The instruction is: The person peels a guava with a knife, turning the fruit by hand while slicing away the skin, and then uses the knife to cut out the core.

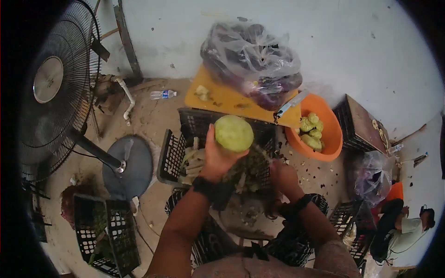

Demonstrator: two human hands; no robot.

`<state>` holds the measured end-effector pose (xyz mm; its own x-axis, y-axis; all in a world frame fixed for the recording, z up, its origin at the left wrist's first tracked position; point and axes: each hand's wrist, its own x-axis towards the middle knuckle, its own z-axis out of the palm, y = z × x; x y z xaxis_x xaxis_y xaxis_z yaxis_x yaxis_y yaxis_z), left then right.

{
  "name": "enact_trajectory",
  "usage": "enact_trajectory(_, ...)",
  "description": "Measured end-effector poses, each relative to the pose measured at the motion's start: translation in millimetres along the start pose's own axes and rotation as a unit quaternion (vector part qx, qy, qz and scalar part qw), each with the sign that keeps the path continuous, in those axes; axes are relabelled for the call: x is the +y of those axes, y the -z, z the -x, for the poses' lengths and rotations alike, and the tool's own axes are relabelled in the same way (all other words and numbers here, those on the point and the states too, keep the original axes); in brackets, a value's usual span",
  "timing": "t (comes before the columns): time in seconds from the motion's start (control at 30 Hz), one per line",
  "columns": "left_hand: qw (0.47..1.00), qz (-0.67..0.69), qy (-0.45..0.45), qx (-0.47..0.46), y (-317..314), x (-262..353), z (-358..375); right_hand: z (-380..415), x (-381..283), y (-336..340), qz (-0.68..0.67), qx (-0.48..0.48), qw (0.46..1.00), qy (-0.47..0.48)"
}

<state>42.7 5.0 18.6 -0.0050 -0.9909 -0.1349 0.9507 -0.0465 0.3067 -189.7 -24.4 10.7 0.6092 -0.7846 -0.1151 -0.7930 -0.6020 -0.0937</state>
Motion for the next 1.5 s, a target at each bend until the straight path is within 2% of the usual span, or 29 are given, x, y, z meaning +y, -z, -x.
enact_trajectory(0.03,1.0,-0.01,-0.007,-0.003,0.1,0.3,-0.2,-4.4,3.8,4.2,-0.081,0.137,0.987,-0.016)
enact_trajectory(0.07,1.0,-0.021,-0.013,-0.005,0.5,0.5,-0.3,-8.4,6.1,6.9,-0.162,0.27,0.949,-0.03)
enact_trajectory(0.1,1.0,-0.021,-0.014,-0.006,0.0,0.1,-1.3,-11.7,5.0,9.8,-0.162,0.27,0.949,-0.029)
enact_trajectory(0.17,0.998,-0.039,-0.038,0.037,-1.4,-1.6,-4.0,-16.8,-2.0,15.3,-0.23,0.331,0.915,0.001)
enact_trajectory(0.2,0.998,-0.041,-0.037,0.039,0.5,-2.2,-4.8,-18.4,-7.6,18.3,-0.233,0.331,0.915,0.0)
enact_trajectory(0.27,0.998,-0.04,-0.024,0.046,4.9,-2.4,-9.0,-24.3,-20.9,23.8,-0.212,0.338,0.91,0.116)
enact_trajectory(0.4,0.998,-0.041,-0.016,0.048,9.7,-7.8,-14.1,-35.9,-32.2,6.2,-0.255,0.282,0.916,0.128)
enact_trajectory(0.57,0.995,-0.024,0.002,0.098,-5.3,-14.3,-14.0,-38.9,-28.3,14.2,-0.252,0.283,0.915,0.14)
enact_trajectory(0.63,0.996,-0.029,0.011,0.081,-3.0,-18.1,-16.7,-38.8,-24.2,18.7,-0.239,0.274,0.922,0.133)
enact_trajectory(0.7,0.997,-0.034,0.019,0.065,-1.8,-21.0,-17.5,-39.6,-20.6,19.9,-0.257,0.305,0.902,0.166)
enact_trajectory(0.8,0.997,-0.048,0.005,0.055,-2.3,-22.3,-16.7,-39.5,-17.5,17.8,-0.248,0.307,0.902,0.172)
enact_trajectory(0.93,0.994,-0.049,0.013,0.097,-4.7,-22.1,-15.7,-39.7,-14.0,15.7,-0.246,0.301,0.905,0.171)
enact_trajectory(1.03,0.989,-0.084,0.022,0.119,-13.5,-21.3,-9.8,-46.2,-5.4,10.4,-0.208,0.325,0.913,0.13)
enact_trajectory(1.1,0.985,-0.113,0.029,0.129,-15.6,-21.1,-7.4,-52.7,7.9,0.0,-0.174,0.264,0.948,-0.016)
enact_trajectory(1.2,0.99,-0.102,0.019,0.091,-9.0,-20.2,-7.5,-51.0,13.5,-5.3,-0.115,0.26,0.959,-0.026)
enact_trajectory(1.3,0.993,-0.07,0.024,0.089,0.2,-18.4,-12.1,-48.6,10.2,-16.7,-0.06,0.247,0.967,0.023)
enact_trajectory(1.43,0.998,-0.016,0.016,0.066,2.4,-20.2,-15.2,-53.8,-1.4,-30.8,-0.075,0.234,0.967,0.072)
enact_trajectory(1.5,0.998,0.002,0.015,0.057,4.9,-21.7,-15.6,-51.8,-6.9,-26.5,-0.03,0.135,0.985,0.102)
